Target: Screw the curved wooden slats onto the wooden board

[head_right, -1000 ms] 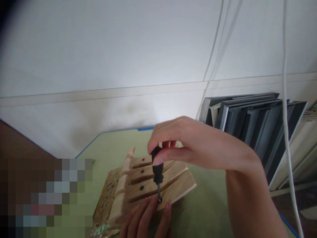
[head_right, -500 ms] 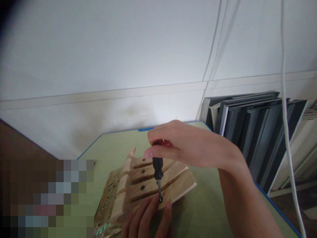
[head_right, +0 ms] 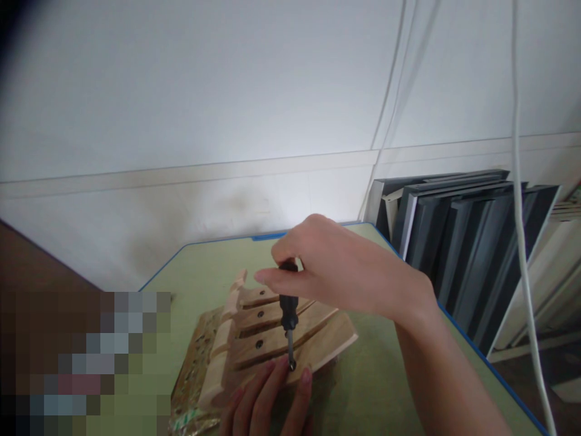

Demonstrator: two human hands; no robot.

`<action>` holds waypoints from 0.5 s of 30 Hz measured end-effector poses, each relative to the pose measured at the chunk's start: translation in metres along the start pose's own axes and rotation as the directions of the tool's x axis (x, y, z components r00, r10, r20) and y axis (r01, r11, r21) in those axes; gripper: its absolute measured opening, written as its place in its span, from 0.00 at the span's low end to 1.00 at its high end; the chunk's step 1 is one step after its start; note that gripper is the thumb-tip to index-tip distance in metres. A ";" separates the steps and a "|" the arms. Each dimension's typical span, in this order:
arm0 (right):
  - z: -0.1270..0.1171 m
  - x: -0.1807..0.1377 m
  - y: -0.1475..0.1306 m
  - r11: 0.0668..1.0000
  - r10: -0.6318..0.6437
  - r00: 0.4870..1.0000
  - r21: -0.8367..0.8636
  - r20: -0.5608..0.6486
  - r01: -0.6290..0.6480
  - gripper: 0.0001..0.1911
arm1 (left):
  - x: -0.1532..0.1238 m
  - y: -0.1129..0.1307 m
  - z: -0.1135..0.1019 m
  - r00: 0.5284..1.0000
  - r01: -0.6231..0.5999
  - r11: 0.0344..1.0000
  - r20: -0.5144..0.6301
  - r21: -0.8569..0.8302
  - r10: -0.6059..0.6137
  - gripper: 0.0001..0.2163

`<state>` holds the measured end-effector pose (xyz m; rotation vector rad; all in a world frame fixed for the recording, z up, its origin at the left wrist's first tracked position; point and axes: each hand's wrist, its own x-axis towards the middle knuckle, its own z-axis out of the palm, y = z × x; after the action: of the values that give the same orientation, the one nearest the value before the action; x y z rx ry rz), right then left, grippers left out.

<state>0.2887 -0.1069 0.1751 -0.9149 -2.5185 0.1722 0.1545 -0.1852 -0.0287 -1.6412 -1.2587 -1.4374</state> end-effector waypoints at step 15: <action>-0.025 -0.018 0.005 0.952 -0.214 0.972 0.242 0.093 0.186 0.12 | -0.005 0.002 0.003 0.998 0.044 0.999 -0.042 -0.022 -0.045 0.15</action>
<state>0.3147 -0.1152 0.1892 -0.5674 -2.6103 0.4577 0.1578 -0.1843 -0.0342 -1.5971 -1.2682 -1.5090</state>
